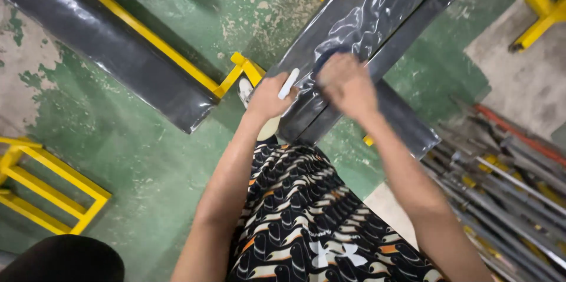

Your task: Wiping down various exercise machines and padding with a spray bottle and cloth.

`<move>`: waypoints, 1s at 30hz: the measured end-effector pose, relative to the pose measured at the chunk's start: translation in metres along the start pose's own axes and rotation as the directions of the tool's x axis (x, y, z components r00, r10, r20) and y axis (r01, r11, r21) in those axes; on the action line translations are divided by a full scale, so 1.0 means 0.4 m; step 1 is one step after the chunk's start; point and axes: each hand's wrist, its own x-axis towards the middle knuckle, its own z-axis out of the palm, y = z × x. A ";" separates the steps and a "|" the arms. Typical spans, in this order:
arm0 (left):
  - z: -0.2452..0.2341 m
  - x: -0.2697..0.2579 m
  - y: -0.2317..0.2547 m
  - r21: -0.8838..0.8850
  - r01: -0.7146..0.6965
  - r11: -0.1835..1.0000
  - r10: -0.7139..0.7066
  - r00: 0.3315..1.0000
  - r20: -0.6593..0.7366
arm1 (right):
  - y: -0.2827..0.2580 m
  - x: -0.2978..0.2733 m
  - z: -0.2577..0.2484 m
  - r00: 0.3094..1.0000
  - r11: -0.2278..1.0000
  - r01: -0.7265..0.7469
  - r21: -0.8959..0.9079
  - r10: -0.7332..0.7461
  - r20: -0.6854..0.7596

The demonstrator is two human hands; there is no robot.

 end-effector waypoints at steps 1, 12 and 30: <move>0.004 -0.013 0.014 -0.001 0.000 1.000 0.000 1.000 -0.015 | 0.053 0.011 0.013 1.000 1.000 0.013 -0.007 -0.013 -0.002; -0.030 -0.075 -0.012 -0.166 0.097 0.981 -0.116 0.987 -0.115 | -0.182 0.139 0.045 0.981 0.952 0.028 -0.306 0.033 0.189; -0.059 -0.050 -0.010 -0.211 0.121 0.970 -0.162 0.968 -0.190 | 0.147 0.353 0.054 0.999 0.855 -0.038 -0.518 0.038 -0.011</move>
